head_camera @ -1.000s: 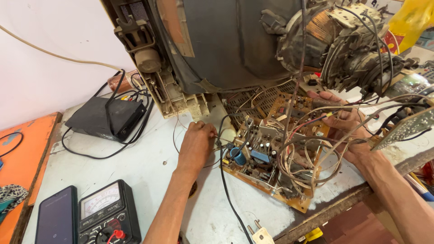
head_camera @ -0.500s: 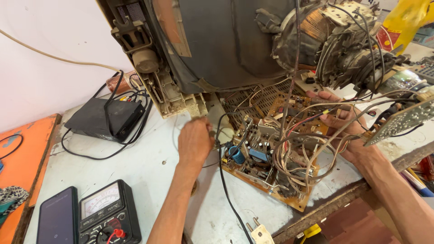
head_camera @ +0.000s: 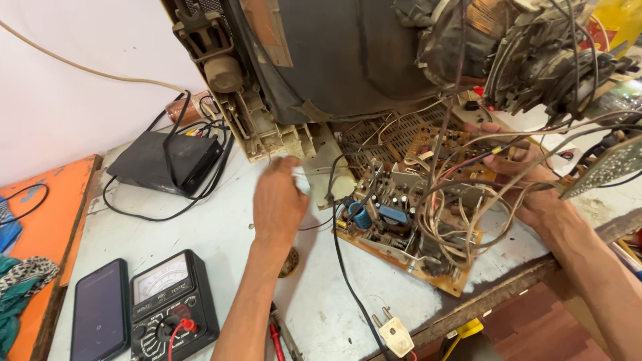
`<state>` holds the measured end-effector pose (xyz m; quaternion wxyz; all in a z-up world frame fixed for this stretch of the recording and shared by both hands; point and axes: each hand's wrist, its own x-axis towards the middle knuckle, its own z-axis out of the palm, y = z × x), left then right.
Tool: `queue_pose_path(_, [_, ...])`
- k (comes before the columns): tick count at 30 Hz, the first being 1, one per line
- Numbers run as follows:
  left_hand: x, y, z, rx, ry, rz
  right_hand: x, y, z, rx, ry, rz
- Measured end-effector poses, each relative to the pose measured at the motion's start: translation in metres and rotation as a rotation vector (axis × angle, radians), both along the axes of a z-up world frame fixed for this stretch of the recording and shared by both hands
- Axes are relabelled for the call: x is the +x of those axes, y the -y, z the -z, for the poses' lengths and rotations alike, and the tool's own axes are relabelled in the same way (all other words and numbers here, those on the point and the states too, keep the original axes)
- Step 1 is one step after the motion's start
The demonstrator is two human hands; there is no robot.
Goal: The person inspects a green circuit board, then uses pliers to cut and adjust wires on the internal electronics of a CRT television. They repeatedly handle the board and wires, making small adjustments throughout the clip.
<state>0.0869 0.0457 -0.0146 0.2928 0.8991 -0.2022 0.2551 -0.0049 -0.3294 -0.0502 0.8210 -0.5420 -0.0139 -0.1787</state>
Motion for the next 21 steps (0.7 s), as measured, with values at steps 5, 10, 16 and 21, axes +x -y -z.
queue_pose_path(5, [-0.023,0.01,-0.011,-0.166,-0.246,0.286,0.003,0.008,0.013,-0.031,-0.027,0.028])
queue_pose_path(10, [-0.031,0.016,-0.019,-0.186,-0.328,0.456,0.012,0.021,0.032,0.037,-0.106,0.118])
queue_pose_path(16, [-0.04,0.016,-0.032,-0.122,-0.287,0.519,0.015,0.027,0.04,0.022,-0.091,0.071])
queue_pose_path(21, [-0.051,0.026,-0.028,0.031,-0.301,0.505,0.012,0.018,0.03,0.012,-0.099,0.056])
